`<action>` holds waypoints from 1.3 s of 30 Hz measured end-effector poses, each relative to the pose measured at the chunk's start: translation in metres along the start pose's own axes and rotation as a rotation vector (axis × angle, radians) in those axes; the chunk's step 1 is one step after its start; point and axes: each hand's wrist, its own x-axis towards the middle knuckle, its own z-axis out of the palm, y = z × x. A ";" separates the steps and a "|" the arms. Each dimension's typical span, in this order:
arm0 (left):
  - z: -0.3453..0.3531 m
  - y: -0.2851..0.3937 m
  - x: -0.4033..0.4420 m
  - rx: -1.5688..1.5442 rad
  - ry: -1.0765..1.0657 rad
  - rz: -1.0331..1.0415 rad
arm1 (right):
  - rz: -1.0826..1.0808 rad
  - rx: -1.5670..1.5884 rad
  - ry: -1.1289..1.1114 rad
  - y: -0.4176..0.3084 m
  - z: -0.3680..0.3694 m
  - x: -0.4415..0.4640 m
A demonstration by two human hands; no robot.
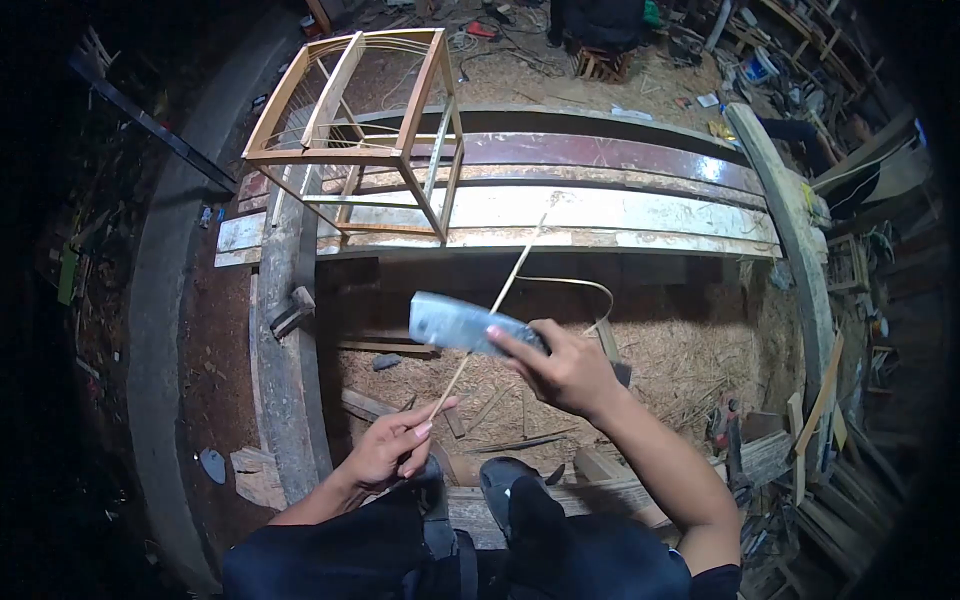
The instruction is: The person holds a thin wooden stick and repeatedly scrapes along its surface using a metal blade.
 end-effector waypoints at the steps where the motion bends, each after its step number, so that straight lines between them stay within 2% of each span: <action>1: 0.000 0.002 -0.001 0.014 0.013 -0.001 | -0.045 -0.050 0.033 0.009 0.003 -0.001; 2: -0.001 0.002 -0.002 0.027 0.026 -0.004 | 0.136 0.047 0.082 0.031 0.011 -0.007; 4: -0.001 0.000 -0.002 0.033 0.024 -0.019 | 0.289 -0.104 0.164 0.042 -0.002 0.003; 5: -0.001 -0.001 0.001 0.041 0.024 -0.022 | 0.336 -0.017 0.141 0.036 -0.004 0.002; 6: -0.002 -0.001 0.001 0.041 0.024 -0.018 | 0.247 0.088 0.202 0.029 0.000 0.004; 8: -0.003 -0.003 -0.002 0.072 0.007 0.011 | 0.082 -0.074 0.032 0.015 -0.010 0.003; 9: -0.003 -0.003 -0.002 0.071 0.002 0.010 | 0.111 -0.031 0.078 0.026 -0.008 0.001; 10: -0.003 -0.002 -0.003 0.071 -0.001 -0.004 | 0.333 0.026 0.141 0.055 0.006 -0.009; 12: -0.003 -0.005 -0.005 0.068 -0.004 -0.020 | 0.491 -0.130 0.210 0.074 -0.006 0.000; 16: -0.007 -0.004 -0.007 0.085 0.006 -0.026 | 0.115 -0.002 0.090 0.033 -0.011 0.000; 18: -0.007 -0.004 -0.005 0.074 0.012 -0.021 | 0.102 -0.044 0.071 0.043 -0.005 -0.001; 20: -0.007 -0.005 -0.003 0.057 0.039 -0.068 | 0.553 0.037 0.175 0.077 0.004 -0.009; 22: -0.008 -0.005 -0.002 0.050 0.034 -0.055 | 0.531 0.040 0.211 0.072 -0.004 -0.004; 24: -0.008 -0.006 -0.004 0.039 0.029 -0.056 | 0.777 0.665 0.329 0.048 0.002 0.001; 25: -0.008 -0.005 -0.002 0.045 0.023 -0.050 | 0.986 0.922 0.276 0.035 0.000 0.009; 28: -0.001 -0.003 0.004 0.069 0.004 -0.046 | 1.090 1.450 0.279 0.012 0.002 0.021; 30: 0.002 0.000 0.006 0.099 -0.005 -0.049 | 1.121 1.456 0.253 0.007 0.007 0.027; 33: 0.003 0.001 0.008 0.168 0.009 -0.046 | 1.054 1.448 0.295 0.004 0.014 0.030; 35: 0.003 0.000 0.008 0.149 0.012 -0.054 | 0.995 1.618 0.328 0.007 0.012 0.028; 39: 0.004 -0.001 0.009 0.166 0.021 -0.060 | 0.918 1.704 0.322 0.005 0.009 0.027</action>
